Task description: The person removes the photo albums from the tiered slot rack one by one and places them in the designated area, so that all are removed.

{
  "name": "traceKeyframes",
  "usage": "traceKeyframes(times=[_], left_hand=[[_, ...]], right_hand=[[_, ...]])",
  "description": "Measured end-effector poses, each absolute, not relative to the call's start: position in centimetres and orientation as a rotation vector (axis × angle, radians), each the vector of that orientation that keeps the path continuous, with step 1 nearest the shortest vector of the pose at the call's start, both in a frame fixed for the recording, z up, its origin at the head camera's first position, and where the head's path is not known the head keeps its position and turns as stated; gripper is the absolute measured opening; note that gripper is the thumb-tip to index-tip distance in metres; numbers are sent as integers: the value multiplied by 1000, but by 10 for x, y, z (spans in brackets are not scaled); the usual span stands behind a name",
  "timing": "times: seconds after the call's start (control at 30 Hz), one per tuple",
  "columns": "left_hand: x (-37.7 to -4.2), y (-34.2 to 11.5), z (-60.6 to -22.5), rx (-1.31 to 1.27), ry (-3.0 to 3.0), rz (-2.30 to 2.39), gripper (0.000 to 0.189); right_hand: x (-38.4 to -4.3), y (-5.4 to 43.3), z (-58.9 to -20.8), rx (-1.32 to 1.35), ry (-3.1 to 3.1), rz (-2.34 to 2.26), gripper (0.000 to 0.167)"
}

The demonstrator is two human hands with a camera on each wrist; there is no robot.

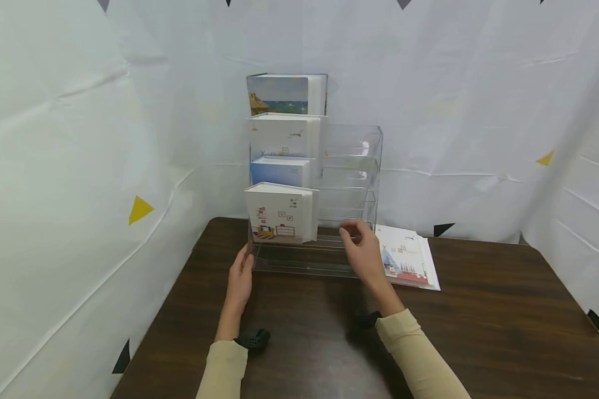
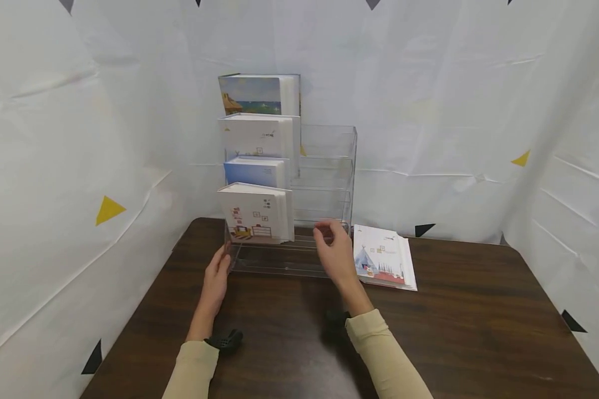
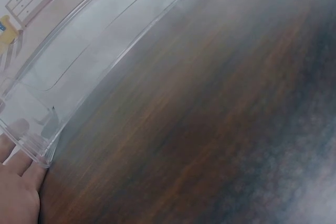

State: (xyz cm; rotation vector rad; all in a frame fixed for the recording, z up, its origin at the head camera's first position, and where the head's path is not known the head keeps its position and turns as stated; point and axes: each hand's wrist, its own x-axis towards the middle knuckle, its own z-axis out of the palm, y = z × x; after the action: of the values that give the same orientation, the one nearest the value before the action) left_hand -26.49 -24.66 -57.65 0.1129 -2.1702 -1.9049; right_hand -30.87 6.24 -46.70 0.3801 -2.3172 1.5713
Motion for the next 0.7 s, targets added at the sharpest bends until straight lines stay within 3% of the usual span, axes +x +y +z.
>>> traceKeyframes(times=[0.43, 0.7], left_hand=[[-265, -246, -573, 139, -2155, -1949, 54], [-266, -246, -574, 127, -2146, -1936, 53]], right_hand=[[-326, 7, -464, 486, -2293, 1760, 64], [-332, -8, -466, 513, -2285, 1872, 61]])
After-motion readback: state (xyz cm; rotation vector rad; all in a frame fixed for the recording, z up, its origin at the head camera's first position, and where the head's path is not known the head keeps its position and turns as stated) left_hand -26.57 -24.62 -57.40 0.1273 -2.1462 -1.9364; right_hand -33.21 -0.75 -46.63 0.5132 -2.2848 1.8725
